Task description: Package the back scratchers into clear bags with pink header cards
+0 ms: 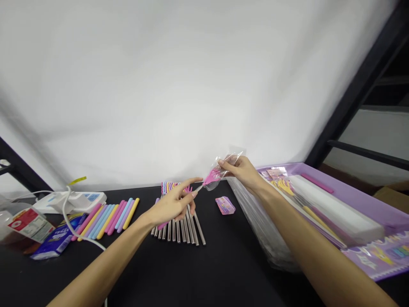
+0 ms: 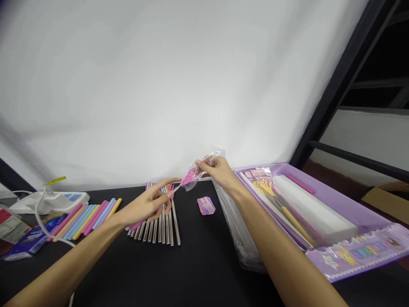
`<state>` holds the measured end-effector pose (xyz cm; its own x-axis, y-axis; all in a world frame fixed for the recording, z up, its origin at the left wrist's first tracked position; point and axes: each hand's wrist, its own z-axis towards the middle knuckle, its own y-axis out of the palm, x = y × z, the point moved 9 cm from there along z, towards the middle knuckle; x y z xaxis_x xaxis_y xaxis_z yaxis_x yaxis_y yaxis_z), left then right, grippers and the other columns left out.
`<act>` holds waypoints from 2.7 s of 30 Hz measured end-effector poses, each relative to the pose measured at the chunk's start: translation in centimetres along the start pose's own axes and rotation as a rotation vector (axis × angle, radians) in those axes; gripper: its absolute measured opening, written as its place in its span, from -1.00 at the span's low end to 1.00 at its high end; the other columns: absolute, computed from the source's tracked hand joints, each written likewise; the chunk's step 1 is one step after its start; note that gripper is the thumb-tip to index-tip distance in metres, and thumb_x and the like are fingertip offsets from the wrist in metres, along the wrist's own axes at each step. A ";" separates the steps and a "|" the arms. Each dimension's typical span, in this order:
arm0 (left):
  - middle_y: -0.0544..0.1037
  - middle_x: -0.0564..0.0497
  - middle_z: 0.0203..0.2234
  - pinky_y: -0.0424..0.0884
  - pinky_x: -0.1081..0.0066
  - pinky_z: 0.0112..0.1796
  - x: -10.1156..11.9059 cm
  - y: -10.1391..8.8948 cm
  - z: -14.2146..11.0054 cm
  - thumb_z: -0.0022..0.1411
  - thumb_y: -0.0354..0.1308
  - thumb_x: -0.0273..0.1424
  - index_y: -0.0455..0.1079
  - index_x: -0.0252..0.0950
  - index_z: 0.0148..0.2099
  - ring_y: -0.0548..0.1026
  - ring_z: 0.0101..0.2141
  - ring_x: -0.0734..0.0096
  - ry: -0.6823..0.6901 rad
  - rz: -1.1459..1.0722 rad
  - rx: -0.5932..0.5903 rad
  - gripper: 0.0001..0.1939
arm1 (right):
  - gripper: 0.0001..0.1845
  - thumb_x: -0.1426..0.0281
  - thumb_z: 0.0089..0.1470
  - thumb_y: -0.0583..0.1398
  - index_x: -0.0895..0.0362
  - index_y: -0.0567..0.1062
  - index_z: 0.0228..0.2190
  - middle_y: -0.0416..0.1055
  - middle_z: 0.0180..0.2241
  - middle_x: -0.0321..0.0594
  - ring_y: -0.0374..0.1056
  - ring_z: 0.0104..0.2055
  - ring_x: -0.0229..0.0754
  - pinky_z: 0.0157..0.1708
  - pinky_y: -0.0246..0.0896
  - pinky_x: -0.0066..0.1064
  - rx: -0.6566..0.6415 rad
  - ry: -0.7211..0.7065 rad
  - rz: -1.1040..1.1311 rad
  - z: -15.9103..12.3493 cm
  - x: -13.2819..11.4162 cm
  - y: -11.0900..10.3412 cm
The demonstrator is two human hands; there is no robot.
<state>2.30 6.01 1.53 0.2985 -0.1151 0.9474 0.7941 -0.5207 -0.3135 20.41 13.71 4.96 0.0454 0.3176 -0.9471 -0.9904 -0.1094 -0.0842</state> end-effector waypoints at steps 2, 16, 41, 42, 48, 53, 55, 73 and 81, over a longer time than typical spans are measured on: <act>0.43 0.13 -0.56 0.10 0.59 -0.70 0.0 0.0 -0.1 0.37 -0.03 -0.13 -0.05 -0.11 0.39 0.13 -0.75 0.67 -0.025 0.007 -0.023 -0.38 | -0.54 0.00 -0.12 0.35 0.18 0.54 -0.52 0.56 -0.43 -0.10 0.48 -0.36 -0.12 -0.33 0.40 -0.30 0.006 -0.003 -0.010 0.1 0.0 -0.2; 0.40 0.14 -0.57 0.13 0.59 -0.68 -0.8 0.2 -0.1 0.39 -0.07 -0.14 0.03 -0.13 0.36 0.15 -0.74 0.65 -0.094 0.058 -0.091 -0.44 | -0.56 0.01 -0.04 0.31 0.17 0.58 -0.50 0.58 -0.40 -0.09 0.48 -0.34 -0.14 -0.34 0.41 -0.32 0.011 -0.062 -0.069 0.0 -0.9 -0.5; 0.47 0.11 -0.52 0.21 0.57 -0.67 -0.8 -0.3 1.0 0.37 -0.06 -0.10 -0.09 -0.13 0.38 0.18 -0.75 0.66 0.141 -0.021 0.125 -0.38 | -0.59 0.07 -0.02 0.31 0.16 0.57 -0.31 0.58 -0.35 -0.14 0.52 -0.34 -0.12 -0.28 0.45 -0.27 -0.247 0.028 -0.040 -1.2 -0.4 3.3; 0.48 0.10 -0.52 0.22 0.57 -0.66 -0.9 -0.3 1.0 0.37 -0.05 -0.10 -0.09 -0.14 0.38 0.20 -0.74 0.65 0.137 -0.030 0.117 -0.37 | -0.61 0.08 -0.02 0.31 0.16 0.57 -0.33 0.58 -0.36 -0.14 0.52 -0.34 -0.12 -0.28 0.44 -0.28 -0.260 0.021 -0.036 -1.3 -0.4 3.6; 0.54 -0.13 -0.13 0.30 0.55 -0.60 -0.8 -0.9 1.1 0.27 0.14 -0.17 0.33 -0.23 0.16 0.41 -0.59 0.63 0.104 -0.031 0.063 -0.53 | -0.65 0.12 -0.06 0.35 0.17 0.58 -0.38 0.58 -0.37 -0.14 0.49 -0.37 -0.18 -0.35 0.41 -0.36 -0.168 0.012 0.001 -0.7 -0.2 2.6; 0.57 -0.18 -0.17 0.40 0.50 -0.62 -1.1 -1.3 1.4 0.21 0.20 -0.11 0.36 -0.33 -0.14 0.54 -0.55 0.47 0.102 -0.090 0.142 -0.63 | -0.66 0.15 -0.08 0.37 0.17 0.57 -0.39 0.56 -0.40 -0.16 0.49 -0.37 -0.17 -0.36 0.41 -0.36 -0.217 0.077 0.045 -1.1 0.4 3.2; 0.58 -0.17 -0.23 0.43 0.47 -0.61 -1.2 -1.4 1.4 0.23 0.18 -0.10 0.34 -0.34 -0.16 0.55 -0.54 0.42 0.096 -0.113 0.146 -0.62 | -0.66 0.15 -0.10 0.38 0.16 0.56 -0.39 0.55 -0.41 -0.17 0.49 -0.36 -0.15 -0.36 0.40 -0.35 -0.239 0.088 0.035 -1.3 0.5 3.7; 0.50 -0.22 -0.02 0.50 0.47 -0.49 -0.6 -2.7 0.7 0.16 0.29 -0.18 0.32 -0.27 -0.02 0.63 -0.35 0.28 0.127 -0.236 0.120 -0.58 | -0.68 0.20 -0.09 0.38 0.19 0.58 -0.36 0.55 -0.34 -0.13 0.46 -0.32 -0.16 -0.34 0.39 -0.35 -0.305 0.166 0.093 -1.7 1.4 4.9; 0.64 -0.16 -0.31 0.53 0.39 -0.28 -0.8 -3.3 1.0 0.12 0.35 -0.27 0.46 -0.39 -0.05 0.62 -0.27 0.27 0.132 -0.265 0.199 -0.60 | -0.68 0.19 -0.08 0.38 0.19 0.58 -0.36 0.55 -0.35 -0.14 0.46 -0.30 -0.16 -0.38 0.38 -0.40 -0.268 0.192 0.114 -1.7 1.5 4.3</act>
<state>-0.05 8.65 1.72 0.0073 -0.1132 0.9935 0.9261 -0.3740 -0.0494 16.42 12.10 2.66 -0.0141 0.1088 -0.9940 -0.9222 -0.3856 -0.0292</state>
